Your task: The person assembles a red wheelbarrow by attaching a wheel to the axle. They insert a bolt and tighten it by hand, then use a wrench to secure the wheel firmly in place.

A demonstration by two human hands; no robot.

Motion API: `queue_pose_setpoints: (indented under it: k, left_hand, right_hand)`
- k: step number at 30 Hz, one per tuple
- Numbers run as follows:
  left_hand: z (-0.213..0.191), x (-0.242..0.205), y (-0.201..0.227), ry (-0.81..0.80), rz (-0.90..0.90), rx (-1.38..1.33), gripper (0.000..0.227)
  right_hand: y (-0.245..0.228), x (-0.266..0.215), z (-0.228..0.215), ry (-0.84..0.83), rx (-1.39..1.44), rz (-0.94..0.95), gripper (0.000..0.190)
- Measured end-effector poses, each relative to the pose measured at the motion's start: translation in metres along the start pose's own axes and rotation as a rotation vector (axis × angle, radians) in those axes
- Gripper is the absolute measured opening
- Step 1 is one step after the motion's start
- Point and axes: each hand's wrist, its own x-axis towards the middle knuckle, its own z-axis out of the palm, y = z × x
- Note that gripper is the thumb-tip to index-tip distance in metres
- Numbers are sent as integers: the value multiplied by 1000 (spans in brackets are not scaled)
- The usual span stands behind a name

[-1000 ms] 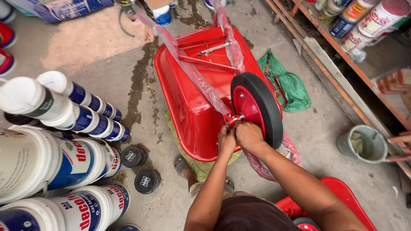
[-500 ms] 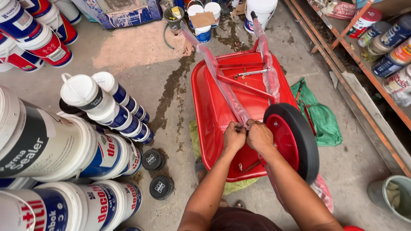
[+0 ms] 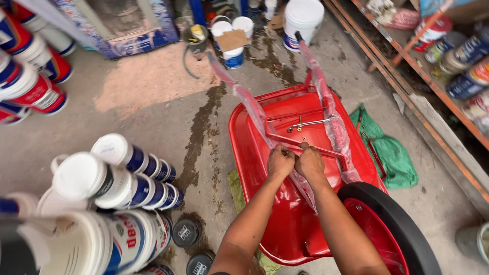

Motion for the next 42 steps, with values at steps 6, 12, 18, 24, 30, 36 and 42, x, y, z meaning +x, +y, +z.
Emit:
queue_pose_setpoints:
  k: [6,12,18,24,30,36,42]
  left_hand:
    - [18,91,4,-72,29,127,26]
    - [23,134,29,-261,24,429,43]
    - [70,193,14,-419,21,637,47]
    - [82,203,11,-418,25,710,38]
    - [100,207,-12,-331,105,713,34]
    - [50,158,40,-312,136,534,32]
    - [12,98,72,-283,90,342,24]
  right_hand:
    - [-9,67,-1,85,-8,83,42]
    - [16,130,29,31,-30,177,46]
    - [42,167,64,-25,-28,229,48]
    - [50,179,67,-11,-23,225,52]
    - [38,167,47,-22,71,209,52]
    - [19,138,14,34,184,175,53]
    - [6,98,-18,84,347,114,56]
